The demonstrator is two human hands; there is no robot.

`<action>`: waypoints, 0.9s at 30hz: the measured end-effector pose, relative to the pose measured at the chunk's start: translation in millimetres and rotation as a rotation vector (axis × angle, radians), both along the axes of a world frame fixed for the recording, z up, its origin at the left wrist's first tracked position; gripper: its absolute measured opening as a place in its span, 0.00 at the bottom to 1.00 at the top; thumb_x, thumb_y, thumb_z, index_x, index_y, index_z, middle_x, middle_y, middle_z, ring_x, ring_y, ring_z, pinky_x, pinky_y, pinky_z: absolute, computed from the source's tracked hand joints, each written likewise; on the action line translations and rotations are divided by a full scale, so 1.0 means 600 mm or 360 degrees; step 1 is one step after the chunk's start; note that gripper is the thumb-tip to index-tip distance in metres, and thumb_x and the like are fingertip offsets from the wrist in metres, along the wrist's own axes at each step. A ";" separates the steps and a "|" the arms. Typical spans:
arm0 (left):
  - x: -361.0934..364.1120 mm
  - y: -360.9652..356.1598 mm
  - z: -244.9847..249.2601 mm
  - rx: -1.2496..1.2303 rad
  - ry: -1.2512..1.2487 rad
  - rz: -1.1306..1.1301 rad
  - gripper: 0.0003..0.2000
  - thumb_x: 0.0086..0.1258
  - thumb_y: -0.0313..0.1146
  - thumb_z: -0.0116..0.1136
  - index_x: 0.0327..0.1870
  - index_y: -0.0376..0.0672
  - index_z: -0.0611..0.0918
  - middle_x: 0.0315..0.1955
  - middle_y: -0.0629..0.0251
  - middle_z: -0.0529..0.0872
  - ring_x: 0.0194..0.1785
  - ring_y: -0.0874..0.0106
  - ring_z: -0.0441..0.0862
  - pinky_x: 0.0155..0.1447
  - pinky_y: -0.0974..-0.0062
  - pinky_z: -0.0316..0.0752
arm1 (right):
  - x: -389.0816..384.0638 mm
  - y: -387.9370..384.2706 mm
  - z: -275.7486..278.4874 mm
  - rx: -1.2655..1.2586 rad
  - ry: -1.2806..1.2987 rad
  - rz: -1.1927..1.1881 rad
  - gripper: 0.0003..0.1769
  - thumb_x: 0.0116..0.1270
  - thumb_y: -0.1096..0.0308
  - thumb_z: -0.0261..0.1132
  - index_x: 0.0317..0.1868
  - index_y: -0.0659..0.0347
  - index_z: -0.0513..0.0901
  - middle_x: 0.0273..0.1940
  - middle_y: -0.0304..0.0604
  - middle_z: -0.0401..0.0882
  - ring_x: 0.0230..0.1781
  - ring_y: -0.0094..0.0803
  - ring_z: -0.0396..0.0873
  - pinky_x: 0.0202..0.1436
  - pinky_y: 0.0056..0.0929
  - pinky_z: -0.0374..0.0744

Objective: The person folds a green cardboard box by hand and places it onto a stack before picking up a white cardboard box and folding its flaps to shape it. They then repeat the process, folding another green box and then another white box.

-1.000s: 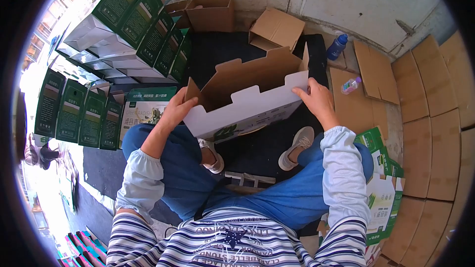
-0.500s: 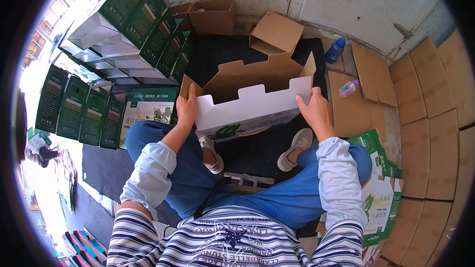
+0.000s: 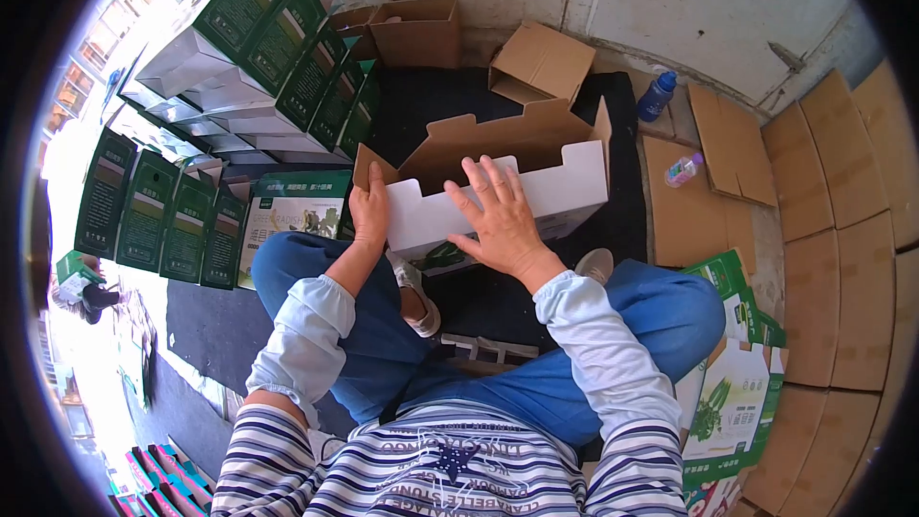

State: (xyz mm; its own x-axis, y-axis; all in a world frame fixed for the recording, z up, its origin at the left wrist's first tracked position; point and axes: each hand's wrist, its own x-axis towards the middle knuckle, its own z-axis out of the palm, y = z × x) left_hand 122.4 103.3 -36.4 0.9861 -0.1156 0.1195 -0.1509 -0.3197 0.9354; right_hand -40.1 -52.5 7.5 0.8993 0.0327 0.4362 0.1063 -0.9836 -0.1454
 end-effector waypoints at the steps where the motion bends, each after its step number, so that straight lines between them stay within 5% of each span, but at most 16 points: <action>1: 0.003 0.003 -0.005 -0.0027 0.0000 0.0012 0.24 0.74 0.51 0.46 0.51 0.35 0.78 0.41 0.49 0.84 0.46 0.54 0.81 0.52 0.66 0.73 | 0.008 -0.006 -0.011 -0.0049 0.0070 -0.0013 0.36 0.60 0.45 0.65 0.66 0.48 0.68 0.70 0.52 0.57 0.71 0.51 0.53 0.71 0.55 0.53; 8: 0.028 -0.001 -0.019 -0.0140 -0.0117 -0.0040 0.22 0.76 0.47 0.44 0.50 0.33 0.78 0.39 0.50 0.83 0.44 0.53 0.80 0.50 0.66 0.73 | 0.008 -0.034 -0.072 0.0089 0.0360 -0.0164 0.35 0.63 0.38 0.57 0.62 0.53 0.73 0.67 0.55 0.62 0.70 0.51 0.56 0.71 0.54 0.53; 15: -0.025 -0.016 0.025 0.0585 -0.0786 -0.0414 0.23 0.72 0.32 0.47 0.69 0.44 0.64 0.61 0.46 0.69 0.63 0.52 0.69 0.64 0.63 0.66 | 0.012 -0.024 -0.078 0.0081 0.0315 -0.0139 0.37 0.62 0.36 0.57 0.62 0.53 0.73 0.66 0.54 0.64 0.69 0.52 0.58 0.70 0.54 0.55; 19: -0.031 -0.018 -0.002 0.0855 -0.1089 -0.0592 0.30 0.63 0.26 0.52 0.69 0.48 0.64 0.63 0.41 0.65 0.64 0.46 0.66 0.64 0.54 0.64 | 0.011 -0.026 -0.081 0.0107 0.0314 -0.0140 0.36 0.62 0.37 0.56 0.62 0.53 0.74 0.65 0.55 0.65 0.69 0.52 0.59 0.70 0.53 0.55; 22: -0.040 -0.017 -0.008 0.1086 -0.1149 -0.0596 0.29 0.63 0.32 0.55 0.68 0.49 0.66 0.66 0.42 0.60 0.67 0.47 0.63 0.65 0.53 0.61 | 0.014 -0.029 -0.081 0.0087 0.0344 -0.0135 0.37 0.63 0.36 0.55 0.64 0.53 0.72 0.65 0.55 0.65 0.68 0.53 0.59 0.70 0.54 0.55; 27: -0.052 -0.017 -0.002 0.1200 -0.1100 -0.0592 0.27 0.63 0.48 0.57 0.64 0.50 0.73 0.69 0.42 0.55 0.70 0.48 0.57 0.67 0.50 0.57 | 0.001 -0.056 -0.040 0.0307 -0.0214 -0.0086 0.26 0.63 0.53 0.62 0.57 0.59 0.74 0.59 0.52 0.70 0.62 0.49 0.66 0.66 0.46 0.63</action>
State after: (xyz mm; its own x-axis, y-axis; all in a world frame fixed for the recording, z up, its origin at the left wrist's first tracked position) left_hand 91.2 92.9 -37.6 0.6208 -0.6693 0.4082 -0.7753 -0.6013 0.1932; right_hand -39.4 -86.4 -16.8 0.8307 -0.1097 0.5458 0.0852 -0.9438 -0.3194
